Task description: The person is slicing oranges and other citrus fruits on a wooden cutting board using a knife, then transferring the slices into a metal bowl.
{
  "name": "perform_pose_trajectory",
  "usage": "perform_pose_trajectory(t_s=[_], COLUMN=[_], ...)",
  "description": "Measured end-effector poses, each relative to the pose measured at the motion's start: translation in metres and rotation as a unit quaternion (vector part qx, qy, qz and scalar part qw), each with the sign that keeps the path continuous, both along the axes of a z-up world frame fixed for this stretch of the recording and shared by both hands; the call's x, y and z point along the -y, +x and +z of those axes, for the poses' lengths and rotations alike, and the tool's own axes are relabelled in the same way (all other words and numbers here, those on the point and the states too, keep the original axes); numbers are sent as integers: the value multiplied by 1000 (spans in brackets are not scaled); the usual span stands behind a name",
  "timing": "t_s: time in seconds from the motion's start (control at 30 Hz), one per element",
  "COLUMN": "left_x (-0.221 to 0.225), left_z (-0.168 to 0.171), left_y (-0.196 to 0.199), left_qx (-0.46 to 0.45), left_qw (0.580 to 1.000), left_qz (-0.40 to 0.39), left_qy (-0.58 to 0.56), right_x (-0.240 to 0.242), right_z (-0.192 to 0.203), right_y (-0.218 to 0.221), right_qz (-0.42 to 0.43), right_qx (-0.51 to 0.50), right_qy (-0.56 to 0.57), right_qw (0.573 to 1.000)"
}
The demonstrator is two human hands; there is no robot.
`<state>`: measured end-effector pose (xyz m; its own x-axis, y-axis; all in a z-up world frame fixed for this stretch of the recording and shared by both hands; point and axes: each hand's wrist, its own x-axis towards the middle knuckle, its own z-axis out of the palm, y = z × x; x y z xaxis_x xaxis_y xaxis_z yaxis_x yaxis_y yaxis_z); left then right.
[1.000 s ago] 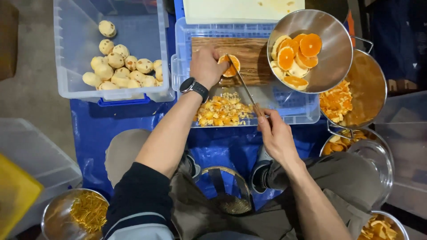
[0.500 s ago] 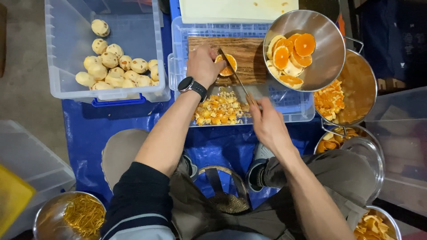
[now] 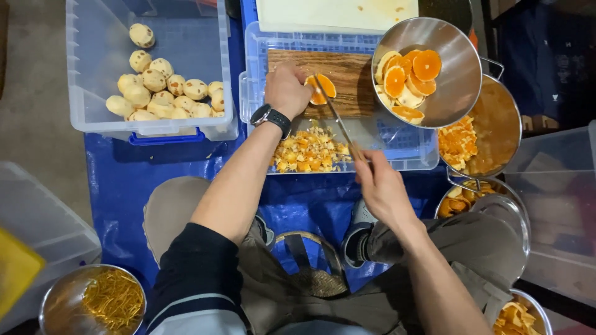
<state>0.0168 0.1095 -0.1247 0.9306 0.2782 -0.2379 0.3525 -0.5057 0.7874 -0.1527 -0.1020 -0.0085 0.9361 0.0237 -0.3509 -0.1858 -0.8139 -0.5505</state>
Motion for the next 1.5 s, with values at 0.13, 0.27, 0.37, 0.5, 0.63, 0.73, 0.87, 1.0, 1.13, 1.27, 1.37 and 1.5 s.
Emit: perform_pose_trajectory(t_s=[0.13,0.27,0.37,0.5,0.63,0.73,0.87,1.0,1.13,1.27,1.37,1.5], left_x=[2,2,3,3,4,4,1,-4,8,13,16,23], left_z=[-4,-7,12,10,10,15,7,39,47,48,48,28], left_y=[3,6,-13,-12,-13,-14,-9,-17,-14,-19,-26,-27], left_qx=[0,-1,70,81,76,63,62,127,187,140,133,151], left_qw=[1000,1000,997,996,996,997,998,984,913,903,929,947], left_qz=[6,8,18,19,30,25,3,-55,-275,-295,-271,-238], left_qy=[3,-5,-11,-8,-20,-22,-11,115,235,277,216,157], right_x=[-11,-30,-43,-39,-20,-6,16,36,40,31,22,7], right_z=[3,20,9,17,23,34,38,39,28,11,-6,-25], right_y=[7,19,35,30,7,-10,-28,-36,-32,-25,-12,-2], right_qz=[37,53,33,21,6,-15,-75,-73,-97,-86,-97,-87], right_qx=[18,-12,33,-4,-41,-71,-108,-79,-41,-3,-13,7], right_qy=[-14,-56,-26,-18,-32,-49,-50,-30,16,60,57,6], right_qw=[999,997,999,1000,999,996,990,994,994,994,994,996])
